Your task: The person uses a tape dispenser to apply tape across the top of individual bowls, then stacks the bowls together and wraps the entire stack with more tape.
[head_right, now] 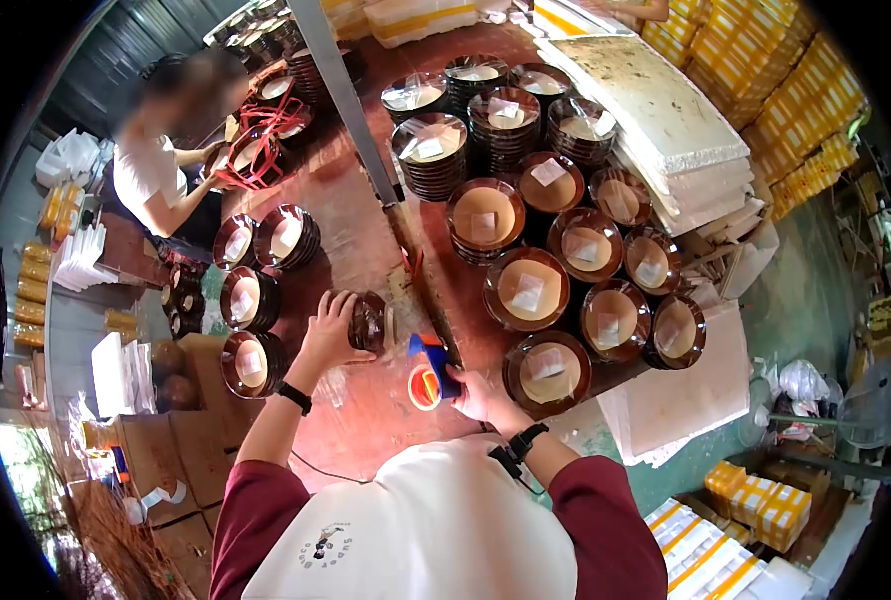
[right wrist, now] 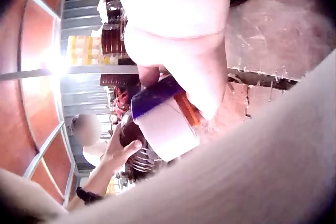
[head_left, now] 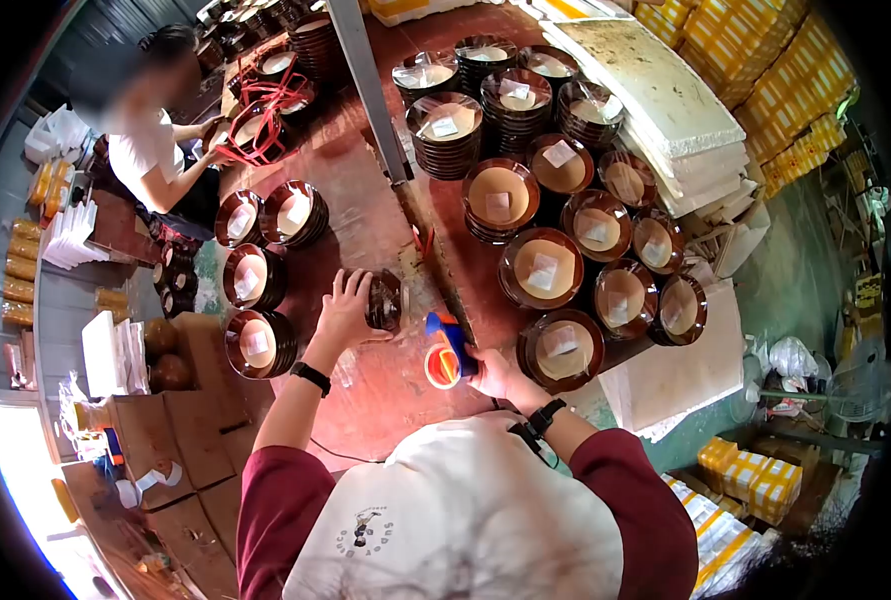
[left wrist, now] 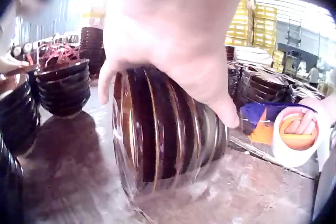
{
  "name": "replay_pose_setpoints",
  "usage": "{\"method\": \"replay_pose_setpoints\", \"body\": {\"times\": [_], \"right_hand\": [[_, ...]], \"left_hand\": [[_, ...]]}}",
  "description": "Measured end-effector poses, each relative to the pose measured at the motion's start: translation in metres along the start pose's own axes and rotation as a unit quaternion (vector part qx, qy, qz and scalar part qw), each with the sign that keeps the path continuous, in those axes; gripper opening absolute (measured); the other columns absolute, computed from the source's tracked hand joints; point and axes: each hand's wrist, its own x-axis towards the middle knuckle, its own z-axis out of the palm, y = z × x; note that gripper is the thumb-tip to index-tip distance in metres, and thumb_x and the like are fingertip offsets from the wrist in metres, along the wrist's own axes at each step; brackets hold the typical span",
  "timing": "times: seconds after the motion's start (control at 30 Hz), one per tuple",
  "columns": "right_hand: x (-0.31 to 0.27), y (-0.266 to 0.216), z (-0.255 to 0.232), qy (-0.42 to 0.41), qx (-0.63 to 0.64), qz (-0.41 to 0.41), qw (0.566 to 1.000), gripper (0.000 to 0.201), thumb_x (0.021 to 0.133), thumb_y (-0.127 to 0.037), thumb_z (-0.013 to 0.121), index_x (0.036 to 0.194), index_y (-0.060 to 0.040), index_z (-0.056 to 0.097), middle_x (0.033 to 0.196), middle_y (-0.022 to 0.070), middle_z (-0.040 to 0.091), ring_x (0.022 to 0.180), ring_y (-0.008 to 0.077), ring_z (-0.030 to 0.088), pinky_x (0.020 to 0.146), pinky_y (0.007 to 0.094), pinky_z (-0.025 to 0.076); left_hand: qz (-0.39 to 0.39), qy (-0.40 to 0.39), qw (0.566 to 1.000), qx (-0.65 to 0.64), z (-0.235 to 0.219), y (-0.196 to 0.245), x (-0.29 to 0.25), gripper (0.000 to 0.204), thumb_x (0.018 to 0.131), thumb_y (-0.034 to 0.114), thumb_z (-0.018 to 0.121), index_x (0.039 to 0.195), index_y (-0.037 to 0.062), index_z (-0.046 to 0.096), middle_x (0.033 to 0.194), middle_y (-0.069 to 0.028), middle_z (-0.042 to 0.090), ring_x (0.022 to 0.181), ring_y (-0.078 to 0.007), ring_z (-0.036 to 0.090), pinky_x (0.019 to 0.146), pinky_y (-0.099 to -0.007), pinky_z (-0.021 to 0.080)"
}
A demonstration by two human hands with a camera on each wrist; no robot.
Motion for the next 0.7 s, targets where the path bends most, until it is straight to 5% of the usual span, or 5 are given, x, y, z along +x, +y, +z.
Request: {"method": "replay_pose_setpoints", "body": {"times": [0.17,0.33,0.43,0.57,0.7], "right_hand": [[0.008,-0.003,0.025,-0.025,-0.025,-0.037,0.999,0.029,0.101,-0.031,0.064,0.119,-0.0089,0.063,0.112,0.0024,0.071,0.104,0.0164,0.066,0.093,0.0340,0.050],[0.007,-0.017,0.073,-0.021,-0.021,-0.046,0.998,0.034,0.106,-0.030,0.051,0.127,-0.0039,0.059,0.115,0.0092,0.072,0.106,0.0229,0.069,0.099,0.0423,0.053],[-0.002,-0.016,0.060,-0.031,0.018,0.010,0.999,0.033,0.107,-0.029,0.050,0.126,-0.0037,0.059,0.116,0.0104,0.071,0.104,0.0230,0.070,0.095,0.0412,0.054],[-0.015,-0.007,0.022,-0.044,0.043,0.064,0.996,0.032,0.106,-0.028,0.050,0.126,-0.0037,0.059,0.116,0.0099,0.071,0.102,0.0222,0.070,0.093,0.0407,0.055],[-0.026,-0.011,0.051,-0.008,0.031,0.028,0.999,0.031,0.105,-0.027,0.054,0.126,-0.0039,0.059,0.115,0.0090,0.071,0.101,0.0219,0.070,0.090,0.0408,0.056]], "left_hand": [[-0.066,0.048,0.996,-0.047,0.012,0.001,0.001,0.119,0.053,0.062,0.090,0.146,0.0056,0.042,0.146,-0.0119,0.045,0.139,-0.0385,0.037,0.096,-0.0594,0.049],[-0.158,0.066,0.982,-0.076,0.012,0.006,0.009,0.113,0.056,0.068,0.086,0.140,0.0020,0.048,0.139,-0.0137,0.052,0.129,-0.0369,0.046,0.093,-0.0588,0.049],[-0.244,0.083,0.955,-0.150,0.017,-0.006,0.017,0.110,0.058,0.070,0.085,0.137,0.0012,0.051,0.134,-0.0153,0.057,0.126,-0.0384,0.050,0.094,-0.0579,0.049],[-0.339,-0.026,0.924,-0.172,0.000,-0.008,0.037,0.111,0.062,0.077,0.080,0.132,-0.0052,0.052,0.134,-0.0227,0.058,0.123,-0.0439,0.055,0.098,-0.0536,0.049],[-0.413,-0.028,0.897,-0.157,0.001,-0.005,0.051,0.115,0.061,0.080,0.076,0.132,-0.0075,0.055,0.128,-0.0254,0.064,0.122,-0.0421,0.061,0.099,-0.0473,0.052]]}}
